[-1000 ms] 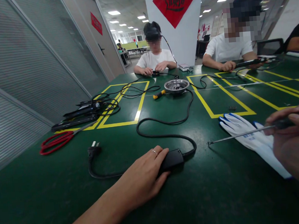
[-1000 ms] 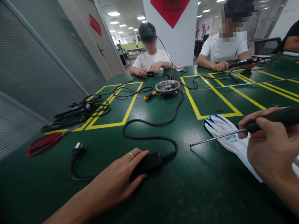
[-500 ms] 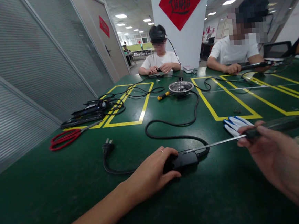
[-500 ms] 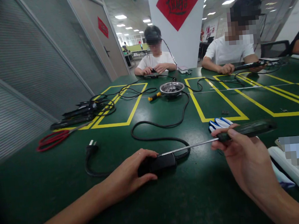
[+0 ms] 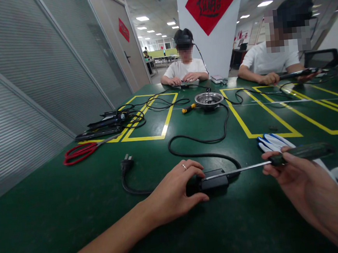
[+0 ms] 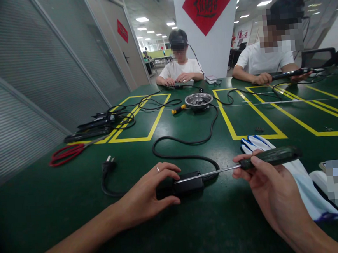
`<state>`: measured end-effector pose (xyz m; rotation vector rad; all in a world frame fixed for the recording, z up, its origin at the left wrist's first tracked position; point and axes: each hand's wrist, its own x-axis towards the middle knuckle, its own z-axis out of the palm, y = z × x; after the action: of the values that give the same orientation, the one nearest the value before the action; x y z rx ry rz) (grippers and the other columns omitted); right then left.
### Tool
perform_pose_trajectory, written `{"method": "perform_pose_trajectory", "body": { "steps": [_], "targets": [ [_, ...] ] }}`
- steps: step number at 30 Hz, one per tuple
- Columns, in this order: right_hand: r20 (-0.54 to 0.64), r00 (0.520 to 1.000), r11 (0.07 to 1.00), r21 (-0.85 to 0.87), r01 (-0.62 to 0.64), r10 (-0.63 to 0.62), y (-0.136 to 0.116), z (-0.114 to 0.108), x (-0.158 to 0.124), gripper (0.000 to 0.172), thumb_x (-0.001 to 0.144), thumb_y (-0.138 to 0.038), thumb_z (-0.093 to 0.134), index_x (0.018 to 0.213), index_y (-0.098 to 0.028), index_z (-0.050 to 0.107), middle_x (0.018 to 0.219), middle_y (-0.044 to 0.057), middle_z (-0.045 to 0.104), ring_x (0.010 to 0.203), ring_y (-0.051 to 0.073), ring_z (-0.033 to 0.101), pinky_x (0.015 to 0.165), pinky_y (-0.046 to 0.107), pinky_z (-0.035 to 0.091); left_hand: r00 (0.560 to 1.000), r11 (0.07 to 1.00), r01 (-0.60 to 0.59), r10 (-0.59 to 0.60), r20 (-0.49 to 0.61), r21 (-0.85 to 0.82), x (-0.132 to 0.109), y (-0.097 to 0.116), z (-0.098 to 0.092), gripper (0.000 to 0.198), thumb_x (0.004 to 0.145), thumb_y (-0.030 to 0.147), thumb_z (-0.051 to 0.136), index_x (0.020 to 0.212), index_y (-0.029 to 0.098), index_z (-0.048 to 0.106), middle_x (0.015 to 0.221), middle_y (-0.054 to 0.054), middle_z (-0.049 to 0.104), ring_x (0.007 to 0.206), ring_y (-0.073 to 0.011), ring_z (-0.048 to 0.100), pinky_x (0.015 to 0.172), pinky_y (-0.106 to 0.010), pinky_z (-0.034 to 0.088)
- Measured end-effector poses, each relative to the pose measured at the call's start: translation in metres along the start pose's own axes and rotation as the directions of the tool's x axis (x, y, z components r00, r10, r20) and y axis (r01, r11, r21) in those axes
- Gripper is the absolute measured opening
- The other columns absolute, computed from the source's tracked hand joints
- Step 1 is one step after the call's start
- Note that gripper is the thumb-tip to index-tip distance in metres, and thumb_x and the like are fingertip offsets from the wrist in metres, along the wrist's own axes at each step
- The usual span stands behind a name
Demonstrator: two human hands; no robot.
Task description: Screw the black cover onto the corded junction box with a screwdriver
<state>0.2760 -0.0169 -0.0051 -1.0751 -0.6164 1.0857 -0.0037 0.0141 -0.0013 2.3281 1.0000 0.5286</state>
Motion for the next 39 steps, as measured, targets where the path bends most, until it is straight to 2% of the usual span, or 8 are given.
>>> {"method": "perform_pose_trajectory", "body": {
  "steps": [7,14,21,27,33,39],
  "targets": [
    [0.014,1.000,1.000,-0.024,-0.008,0.008,0.001,0.001,-0.005,0.021,0.073,-0.030,0.068,0.088,-0.018,0.060,0.092,0.009,0.067,0.069,0.015,0.063,0.062,0.024,0.056,1.000,1.000,-0.015,0.015,-0.014,-0.015,-0.001,0.001,-0.002,0.031,0.078,0.031,0.073,0.102,0.023,0.056,0.123,-0.006,0.051,0.114,-0.0235,0.048,0.097,-0.040,0.042],
    [0.023,0.999,0.999,-0.026,-0.022,0.022,0.000,0.001,-0.002,0.023,0.071,-0.030,0.068,0.088,-0.018,0.059,0.090,0.008,0.067,0.066,0.015,0.063,0.061,0.024,0.055,1.000,1.000,-0.026,0.026,-0.007,-0.004,0.000,0.000,-0.004,0.027,0.079,0.030,0.072,0.100,0.023,0.056,0.120,-0.003,0.052,0.112,-0.0207,0.048,0.097,-0.037,0.039],
    [0.046,0.999,1.000,-0.018,-0.019,0.019,0.003,0.000,0.000,0.020,0.074,-0.029,0.066,0.089,-0.018,0.059,0.092,0.008,0.066,0.069,0.015,0.062,0.062,0.025,0.055,0.999,0.998,-0.041,0.041,0.001,0.037,0.000,0.000,-0.006,0.006,0.086,0.018,0.059,0.090,0.022,0.059,0.113,0.000,0.056,0.107,-0.0180,0.049,0.096,-0.036,0.037],
    [0.023,1.000,1.000,-0.009,-0.021,0.021,0.001,-0.003,0.002,0.019,0.075,-0.028,0.066,0.090,-0.018,0.059,0.093,0.007,0.065,0.071,0.014,0.062,0.063,0.024,0.055,0.999,0.996,-0.055,0.055,0.003,0.069,0.001,0.000,-0.006,0.007,0.085,0.016,0.057,0.089,0.021,0.059,0.111,-0.001,0.056,0.105,-0.0181,0.049,0.095,-0.035,0.038],
    [0.003,1.000,1.000,0.009,-0.030,0.030,-0.001,-0.003,0.005,0.020,0.075,-0.029,0.066,0.090,-0.017,0.060,0.095,0.007,0.065,0.072,0.014,0.062,0.063,0.024,0.055,1.000,0.997,-0.017,0.016,0.025,0.073,0.000,-0.002,-0.007,0.005,0.085,0.018,0.058,0.089,0.022,0.060,0.110,0.000,0.055,0.105,-0.0178,0.049,0.095,-0.035,0.038],
    [0.048,0.999,1.000,-0.019,-0.021,0.022,0.002,-0.002,0.002,0.021,0.075,-0.029,0.066,0.092,-0.018,0.059,0.095,0.008,0.065,0.071,0.015,0.062,0.063,0.025,0.056,0.998,0.996,-0.031,0.027,0.049,0.083,0.000,0.001,-0.013,0.012,0.082,0.020,0.064,0.093,0.022,0.060,0.111,0.000,0.054,0.105,-0.0182,0.049,0.100,-0.038,0.035]
  ]
}}
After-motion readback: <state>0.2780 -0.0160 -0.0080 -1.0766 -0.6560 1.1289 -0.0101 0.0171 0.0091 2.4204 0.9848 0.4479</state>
